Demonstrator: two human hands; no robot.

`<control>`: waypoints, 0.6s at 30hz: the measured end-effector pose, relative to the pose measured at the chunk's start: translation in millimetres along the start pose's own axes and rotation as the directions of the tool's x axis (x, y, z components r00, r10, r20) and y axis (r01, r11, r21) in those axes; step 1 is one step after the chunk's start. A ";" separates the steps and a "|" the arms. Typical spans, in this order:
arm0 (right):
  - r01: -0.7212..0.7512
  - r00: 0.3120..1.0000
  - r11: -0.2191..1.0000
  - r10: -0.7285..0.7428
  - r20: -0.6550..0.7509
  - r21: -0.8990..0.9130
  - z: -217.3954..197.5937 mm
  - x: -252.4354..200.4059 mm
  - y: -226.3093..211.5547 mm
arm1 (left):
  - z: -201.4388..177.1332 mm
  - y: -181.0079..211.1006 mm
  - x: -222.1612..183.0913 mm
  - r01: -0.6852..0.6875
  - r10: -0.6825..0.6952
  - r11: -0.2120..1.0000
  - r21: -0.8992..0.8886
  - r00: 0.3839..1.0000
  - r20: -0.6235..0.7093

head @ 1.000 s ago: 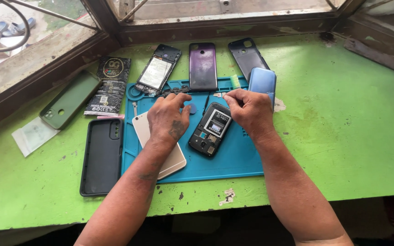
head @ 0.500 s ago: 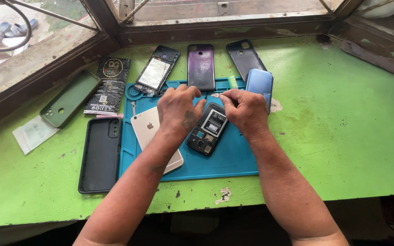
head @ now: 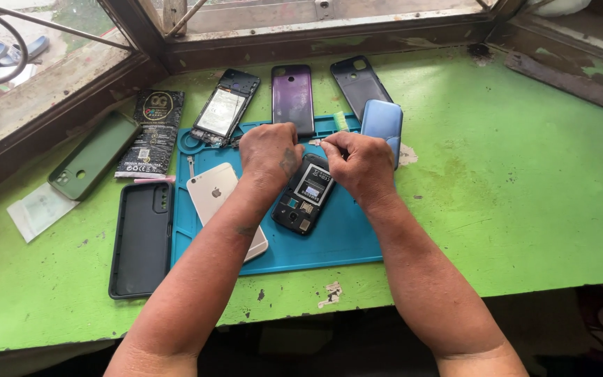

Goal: The person uses a prying tool and their hands to remove the back cover and internal components of a smartphone.

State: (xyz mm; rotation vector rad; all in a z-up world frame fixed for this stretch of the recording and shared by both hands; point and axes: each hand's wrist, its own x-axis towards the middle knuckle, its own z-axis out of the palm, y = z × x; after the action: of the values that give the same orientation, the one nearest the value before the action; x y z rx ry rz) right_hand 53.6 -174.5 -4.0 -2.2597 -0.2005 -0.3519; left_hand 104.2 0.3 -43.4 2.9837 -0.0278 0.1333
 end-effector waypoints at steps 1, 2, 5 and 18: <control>-0.001 1.000 1.000 0.001 -0.002 0.000 0.2 0.5 0.4 | 3.0 -0.9 2.9 -0.002 0.002 1.000 0.000 1.000 0.000; 0.002 1.000 1.000 -0.002 -0.011 0.004 0.8 1.0 0.5 | 6.0 -2.1 5.8 0.000 0.000 1.000 0.031 1.000 0.010; 0.006 1.000 1.000 -0.006 -0.006 0.009 -0.1 -0.4 -1.6 | 11.3 -2.4 7.2 0.009 -0.010 0.999 0.050 1.000 0.019; 0.001 1.000 0.999 -0.002 0.013 0.052 2.7 -3.7 -10.5 | -55.7 -11.8 -33.0 0.152 -0.171 0.872 -0.465 0.985 0.002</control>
State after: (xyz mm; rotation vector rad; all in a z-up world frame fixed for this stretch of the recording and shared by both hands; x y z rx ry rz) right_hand 47.9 -165.7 0.6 -2.2111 -0.2156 -0.3293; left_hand 66.7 20.9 6.7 2.4883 0.1712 0.1423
